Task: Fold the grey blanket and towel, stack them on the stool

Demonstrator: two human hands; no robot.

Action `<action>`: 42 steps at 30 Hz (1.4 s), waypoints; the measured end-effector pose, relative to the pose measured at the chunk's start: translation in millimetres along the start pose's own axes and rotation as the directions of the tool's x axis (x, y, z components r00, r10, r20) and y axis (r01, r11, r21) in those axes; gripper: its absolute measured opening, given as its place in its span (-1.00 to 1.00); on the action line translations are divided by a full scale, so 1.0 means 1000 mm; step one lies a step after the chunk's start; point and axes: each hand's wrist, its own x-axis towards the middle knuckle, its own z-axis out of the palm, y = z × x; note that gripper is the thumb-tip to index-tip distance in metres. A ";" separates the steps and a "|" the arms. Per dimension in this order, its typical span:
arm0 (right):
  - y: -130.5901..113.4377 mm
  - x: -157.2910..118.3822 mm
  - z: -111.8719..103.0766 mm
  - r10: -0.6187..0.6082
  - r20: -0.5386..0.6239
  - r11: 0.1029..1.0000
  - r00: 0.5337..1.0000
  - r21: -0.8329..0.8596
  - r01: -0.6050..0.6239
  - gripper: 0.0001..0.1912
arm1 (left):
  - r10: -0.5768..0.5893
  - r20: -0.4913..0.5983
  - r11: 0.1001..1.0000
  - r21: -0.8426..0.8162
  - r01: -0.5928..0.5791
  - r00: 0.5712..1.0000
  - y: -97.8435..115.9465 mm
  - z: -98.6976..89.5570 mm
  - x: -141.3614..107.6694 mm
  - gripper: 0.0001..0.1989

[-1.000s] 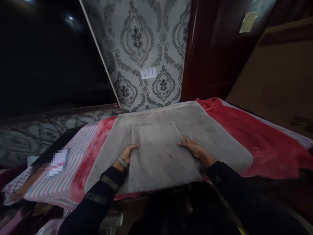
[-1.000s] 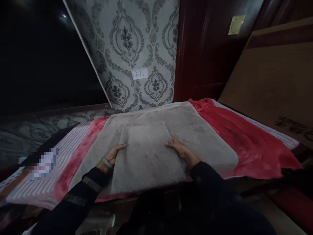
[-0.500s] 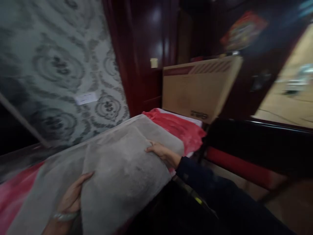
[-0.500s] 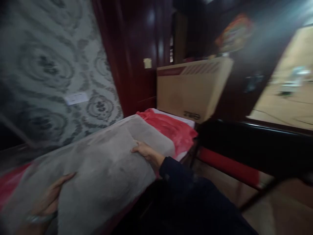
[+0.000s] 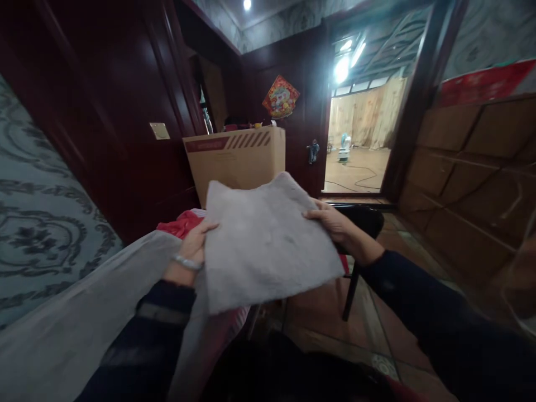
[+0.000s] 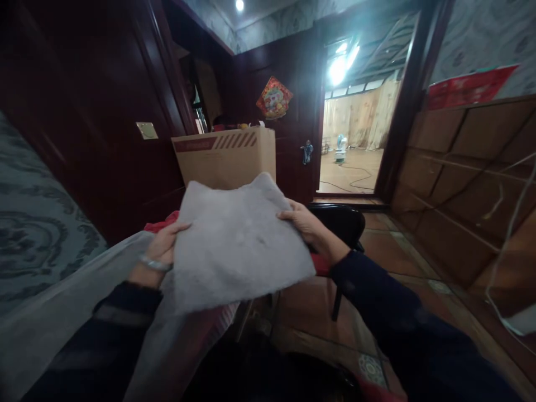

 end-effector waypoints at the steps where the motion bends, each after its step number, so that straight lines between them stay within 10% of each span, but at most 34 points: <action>1: -0.007 0.001 -0.022 -0.003 -0.059 1.000 0.998 -0.022 0.002 -0.36 | -0.018 0.069 1.000 0.019 0.016 0.997 -0.005 0.022 0.018 -0.47; 7: -0.036 0.014 -0.125 -0.025 -0.300 0.986 0.954 -0.163 -0.026 -0.48 | 0.034 0.384 0.984 0.148 -0.098 0.923 -0.038 0.125 0.113 -0.52; 13: -0.017 0.030 -0.191 -0.085 -0.404 0.962 0.911 -0.270 -0.030 -0.37 | 0.090 0.402 0.927 0.301 -0.225 0.911 -0.082 0.177 0.181 -0.57; 19: 0.033 0.032 -0.237 -0.289 -0.522 0.871 0.803 -0.492 -0.007 -0.34 | 0.134 0.323 0.818 0.497 -0.288 0.937 -0.123 0.180 0.219 -0.78; 29: 0.036 0.035 -0.241 -0.406 -0.427 0.650 0.808 -0.756 -0.073 -0.38 | 0.416 0.237 0.400 0.819 -0.410 0.878 -0.105 0.183 0.233 -0.94; 42: 0.035 0.036 -0.255 -0.420 -0.447 0.656 0.790 -0.751 -0.076 -0.46 | 0.443 0.286 0.058 0.936 -0.346 0.849 -0.108 0.193 0.206 -0.75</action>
